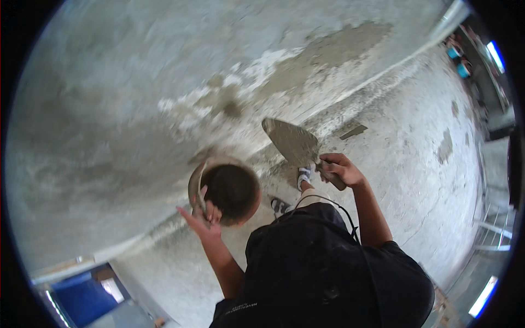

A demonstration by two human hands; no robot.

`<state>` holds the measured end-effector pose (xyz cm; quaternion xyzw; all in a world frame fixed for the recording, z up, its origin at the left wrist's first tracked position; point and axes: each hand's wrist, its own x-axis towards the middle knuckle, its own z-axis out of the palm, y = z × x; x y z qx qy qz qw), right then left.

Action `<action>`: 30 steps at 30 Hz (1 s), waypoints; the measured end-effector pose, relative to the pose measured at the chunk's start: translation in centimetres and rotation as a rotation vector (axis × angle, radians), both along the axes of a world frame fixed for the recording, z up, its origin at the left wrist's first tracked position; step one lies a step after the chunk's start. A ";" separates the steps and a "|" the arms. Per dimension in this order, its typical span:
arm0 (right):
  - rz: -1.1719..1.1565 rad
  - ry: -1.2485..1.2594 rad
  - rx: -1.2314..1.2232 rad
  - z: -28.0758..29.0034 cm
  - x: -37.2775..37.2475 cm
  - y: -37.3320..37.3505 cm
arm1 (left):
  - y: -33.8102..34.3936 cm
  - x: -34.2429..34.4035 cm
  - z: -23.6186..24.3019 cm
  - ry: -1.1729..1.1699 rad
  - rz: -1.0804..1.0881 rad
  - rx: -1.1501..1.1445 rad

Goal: The person scoops plaster from a bucket with a trowel, applies it onto a wall, and smooths the surface using a float.

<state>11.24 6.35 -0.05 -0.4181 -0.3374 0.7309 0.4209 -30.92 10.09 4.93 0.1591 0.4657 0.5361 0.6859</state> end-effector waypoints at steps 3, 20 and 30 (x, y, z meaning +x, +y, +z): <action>-0.322 -0.330 0.134 0.9 -0.6 1.1 | 0.5 -0.2 -0.2 0.025 0.005 -0.016; -0.847 -0.576 0.340 -5.3 -3.0 12.8 | 1.2 1.0 1.1 0.132 0.107 -0.194; -0.731 -1.042 0.275 -10.0 -10.8 15.8 | 1.6 1.2 1.1 0.111 0.139 -0.156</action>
